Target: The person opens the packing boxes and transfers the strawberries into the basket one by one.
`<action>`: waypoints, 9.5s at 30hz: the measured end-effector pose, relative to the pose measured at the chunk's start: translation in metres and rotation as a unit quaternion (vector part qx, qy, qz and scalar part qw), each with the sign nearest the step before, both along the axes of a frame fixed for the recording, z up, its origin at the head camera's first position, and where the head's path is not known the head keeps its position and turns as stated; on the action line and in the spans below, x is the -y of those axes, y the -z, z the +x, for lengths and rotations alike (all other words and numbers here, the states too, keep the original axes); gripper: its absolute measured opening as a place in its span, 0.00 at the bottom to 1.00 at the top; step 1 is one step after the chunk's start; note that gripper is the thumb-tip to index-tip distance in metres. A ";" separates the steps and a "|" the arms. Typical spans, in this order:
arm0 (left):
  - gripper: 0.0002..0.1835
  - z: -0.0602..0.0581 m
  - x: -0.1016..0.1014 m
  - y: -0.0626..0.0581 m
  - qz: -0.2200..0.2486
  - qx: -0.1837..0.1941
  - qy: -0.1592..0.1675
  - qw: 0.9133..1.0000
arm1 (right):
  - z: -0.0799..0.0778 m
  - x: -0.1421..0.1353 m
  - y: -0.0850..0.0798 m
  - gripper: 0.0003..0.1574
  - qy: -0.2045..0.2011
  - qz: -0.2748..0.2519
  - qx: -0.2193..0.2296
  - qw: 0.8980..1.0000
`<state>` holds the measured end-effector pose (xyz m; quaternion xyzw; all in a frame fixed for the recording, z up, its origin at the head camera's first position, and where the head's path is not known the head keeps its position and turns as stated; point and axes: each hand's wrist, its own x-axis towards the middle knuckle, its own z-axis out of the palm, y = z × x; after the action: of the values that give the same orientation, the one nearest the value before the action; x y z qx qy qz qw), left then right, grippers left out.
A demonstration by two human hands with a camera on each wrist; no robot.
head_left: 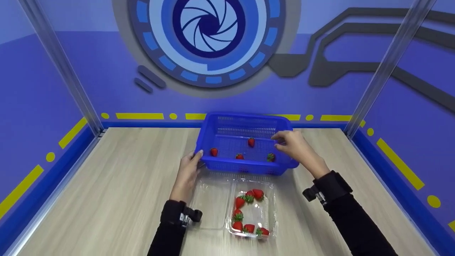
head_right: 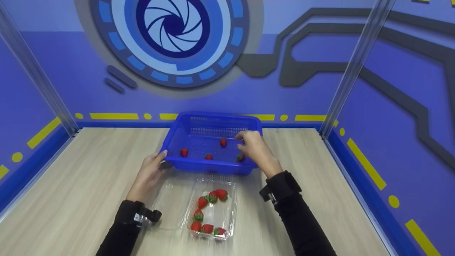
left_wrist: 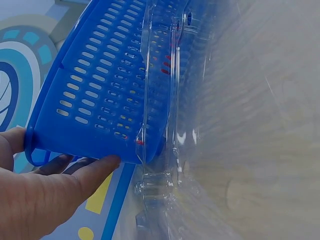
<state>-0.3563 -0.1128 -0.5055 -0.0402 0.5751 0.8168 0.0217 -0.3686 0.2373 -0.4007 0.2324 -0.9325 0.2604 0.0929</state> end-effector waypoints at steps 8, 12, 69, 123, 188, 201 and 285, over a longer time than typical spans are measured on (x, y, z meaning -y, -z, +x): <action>0.30 0.000 0.000 -0.001 0.012 0.003 -0.001 1.000 | 0.032 0.010 0.005 0.15 -0.020 -0.006 -0.025 0.999; 0.29 0.000 0.000 0.000 0.016 0.003 -0.001 1.000 | 0.058 0.018 0.011 0.14 -0.063 0.001 -0.049 0.997; 0.29 0.000 0.000 0.002 0.013 0.023 -0.001 1.000 | 0.138 0.073 0.095 0.08 -0.238 0.141 0.046 0.960; 0.30 0.001 0.000 -0.001 0.008 0.022 -0.004 1.000 | 0.165 0.040 0.015 0.24 -0.175 0.023 -0.173 0.969; 0.28 0.001 0.002 0.001 0.019 0.010 0.002 1.000 | -0.017 0.025 -0.002 0.13 -0.074 0.160 -0.014 0.984; 0.30 0.001 0.001 -0.001 0.013 0.016 0.004 1.000 | -0.015 0.019 -0.002 0.13 -0.089 0.149 -0.019 0.985; 0.29 -0.001 0.002 0.000 0.005 0.012 0.003 1.000 | 0.147 0.108 0.083 0.08 -0.301 0.165 0.041 0.938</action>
<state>-0.3574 -0.1149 -0.5057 -0.0484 0.5711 0.8189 0.0314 -0.2220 0.1290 -0.4838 0.5035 -0.8518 0.1276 -0.0680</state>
